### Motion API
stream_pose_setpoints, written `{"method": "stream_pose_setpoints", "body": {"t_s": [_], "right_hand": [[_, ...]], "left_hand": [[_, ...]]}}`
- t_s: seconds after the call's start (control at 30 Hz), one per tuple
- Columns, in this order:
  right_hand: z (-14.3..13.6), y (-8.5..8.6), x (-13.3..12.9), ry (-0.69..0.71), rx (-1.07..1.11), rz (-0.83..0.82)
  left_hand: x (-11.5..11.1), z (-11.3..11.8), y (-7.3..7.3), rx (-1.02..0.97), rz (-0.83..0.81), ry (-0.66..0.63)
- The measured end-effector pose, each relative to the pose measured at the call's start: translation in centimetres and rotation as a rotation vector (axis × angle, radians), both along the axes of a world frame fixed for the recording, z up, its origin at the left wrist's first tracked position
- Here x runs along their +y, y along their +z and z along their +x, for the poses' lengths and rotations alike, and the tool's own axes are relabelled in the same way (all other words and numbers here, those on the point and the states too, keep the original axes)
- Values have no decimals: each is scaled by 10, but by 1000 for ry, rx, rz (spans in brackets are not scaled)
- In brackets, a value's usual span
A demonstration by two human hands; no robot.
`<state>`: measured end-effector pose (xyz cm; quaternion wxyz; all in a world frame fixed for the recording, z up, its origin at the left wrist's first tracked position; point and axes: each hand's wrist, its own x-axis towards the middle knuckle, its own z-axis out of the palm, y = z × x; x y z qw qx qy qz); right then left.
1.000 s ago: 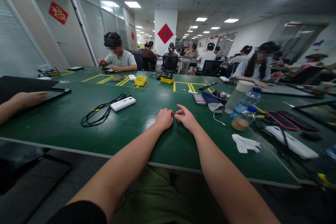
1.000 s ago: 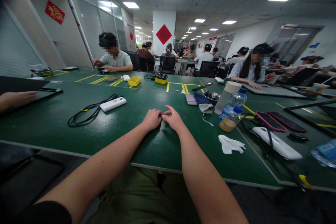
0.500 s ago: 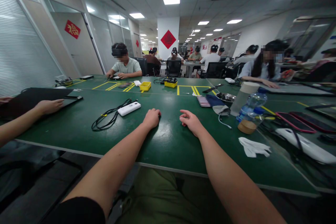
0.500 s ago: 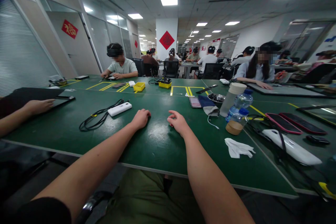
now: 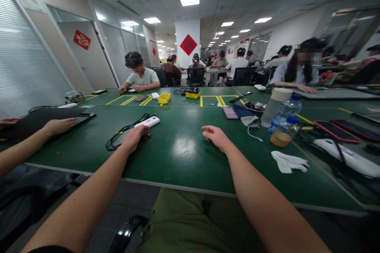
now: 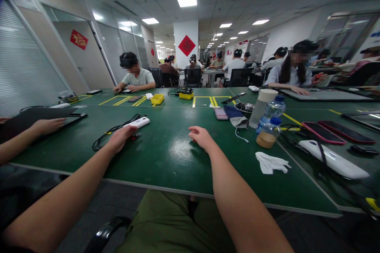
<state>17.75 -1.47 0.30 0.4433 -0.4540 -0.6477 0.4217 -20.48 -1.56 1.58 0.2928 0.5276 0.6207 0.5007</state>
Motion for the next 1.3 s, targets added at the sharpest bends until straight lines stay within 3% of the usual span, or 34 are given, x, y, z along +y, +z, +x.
{"method": "stream_pose_setpoints", "body": {"t_s": [0.1, 0.2, 0.33, 0.47, 0.57, 0.7, 0.8, 1.0, 1.13, 1.3], "right_hand": [[0, -1, 1, -3, -26, -1], [0, -1, 1, -6, -38, -3], [1, -1, 0, -11, -41, -9], [1, -1, 0, -16, -47, -9], [2, -2, 1, -11, -56, -5], [2, -3, 3, 12, -68, 0], [2, -3, 4, 16, -63, 5], [2, -3, 3, -18, -121, 15], [3, -1, 4, -168, -392, 106], [11, 1, 7, -342, -709, 117]], "left_hand": [[-10, -15, -1, -64, -8, -27], [-17, -21, -2, 299, -42, -60], [-14, -12, -5, 766, 17, -101], [1, -2, -10, 945, 48, -76], [9, -3, -12, 949, 11, -32], [12, 3, -7, 804, -12, -90], [13, 28, -3, 607, 4, -147], [21, 128, -7, 133, -22, -362], [23, 195, -13, -117, -55, -485], [18, 235, -17, -410, -108, -599]]}}
